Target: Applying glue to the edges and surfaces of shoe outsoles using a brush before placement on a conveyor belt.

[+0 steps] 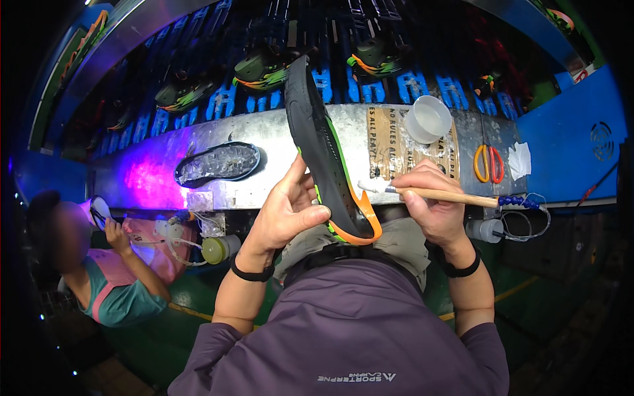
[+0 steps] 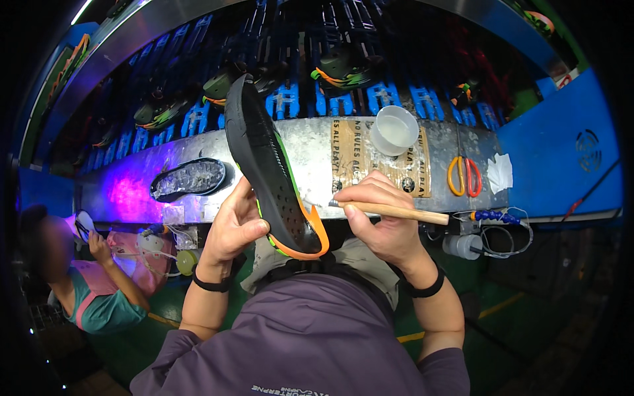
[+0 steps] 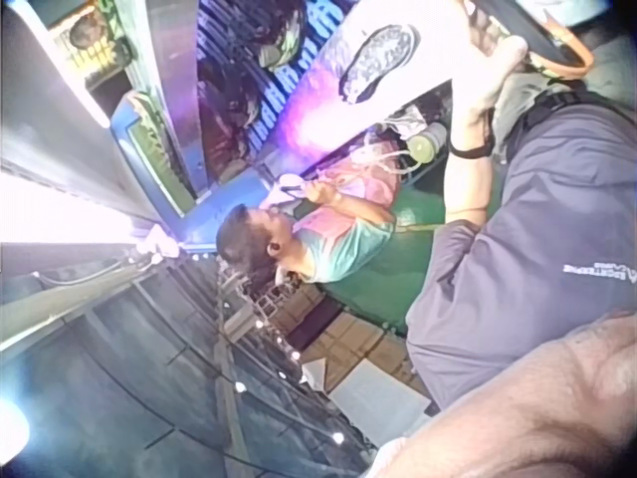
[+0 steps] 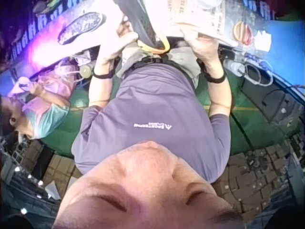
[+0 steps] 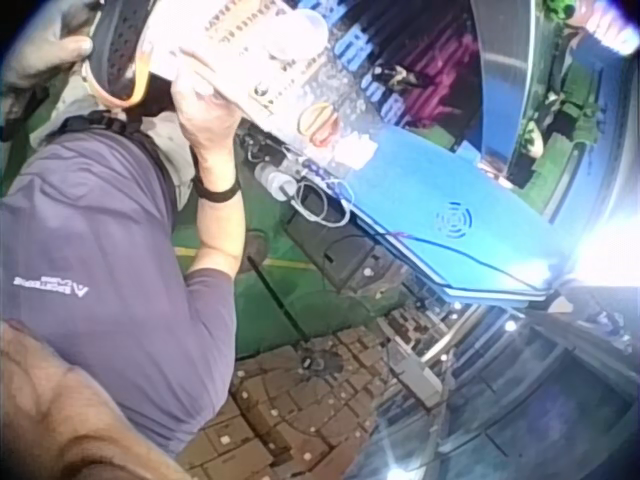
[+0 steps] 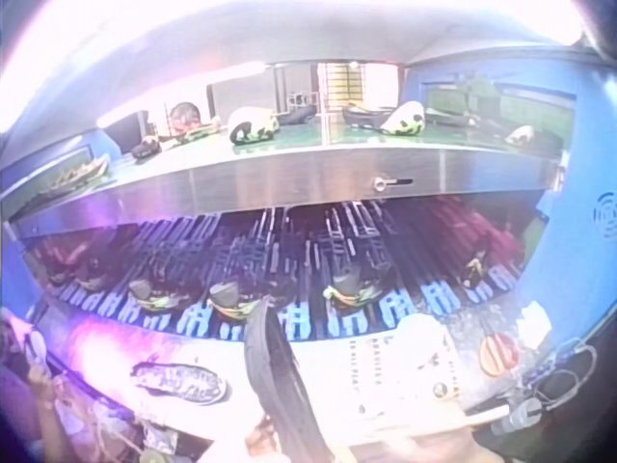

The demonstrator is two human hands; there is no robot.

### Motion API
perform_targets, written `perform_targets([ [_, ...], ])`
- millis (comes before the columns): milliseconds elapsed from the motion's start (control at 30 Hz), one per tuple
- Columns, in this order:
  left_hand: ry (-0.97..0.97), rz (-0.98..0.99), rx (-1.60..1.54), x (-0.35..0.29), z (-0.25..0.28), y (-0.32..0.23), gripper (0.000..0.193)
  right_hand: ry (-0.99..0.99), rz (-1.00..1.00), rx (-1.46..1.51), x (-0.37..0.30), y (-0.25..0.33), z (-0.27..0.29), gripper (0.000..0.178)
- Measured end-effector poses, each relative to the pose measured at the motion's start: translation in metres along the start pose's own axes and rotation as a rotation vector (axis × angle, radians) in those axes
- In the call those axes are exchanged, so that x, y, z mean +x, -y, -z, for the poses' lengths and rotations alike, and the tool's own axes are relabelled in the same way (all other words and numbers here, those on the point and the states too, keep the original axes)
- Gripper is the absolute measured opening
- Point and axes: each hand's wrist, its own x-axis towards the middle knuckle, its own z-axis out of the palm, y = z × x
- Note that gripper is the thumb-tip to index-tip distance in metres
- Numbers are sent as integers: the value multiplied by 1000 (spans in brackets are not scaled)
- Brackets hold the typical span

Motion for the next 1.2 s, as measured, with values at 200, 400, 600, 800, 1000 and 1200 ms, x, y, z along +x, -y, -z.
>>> perform_targets([
  [200,-32,-78,75,-8,-2,-3,98,156,-58,120,-10,6,9,14],
  [400,-21,-315,394,-19,9,12,87,92,-103,6,-21,13,7,15],
  [600,-45,-509,1445,-34,11,8,65,-26,-262,86,-37,23,-5,13],
  [800,-79,-183,487,-28,10,7,80,-230,-347,533,-47,10,-6,21],
  [1000,-60,-201,-717,-16,18,0,68,-659,-157,-12,-41,-35,21,32],
  [1200,95,-104,-1349,-24,32,10,64,-691,-204,-325,-42,-99,58,33],
])
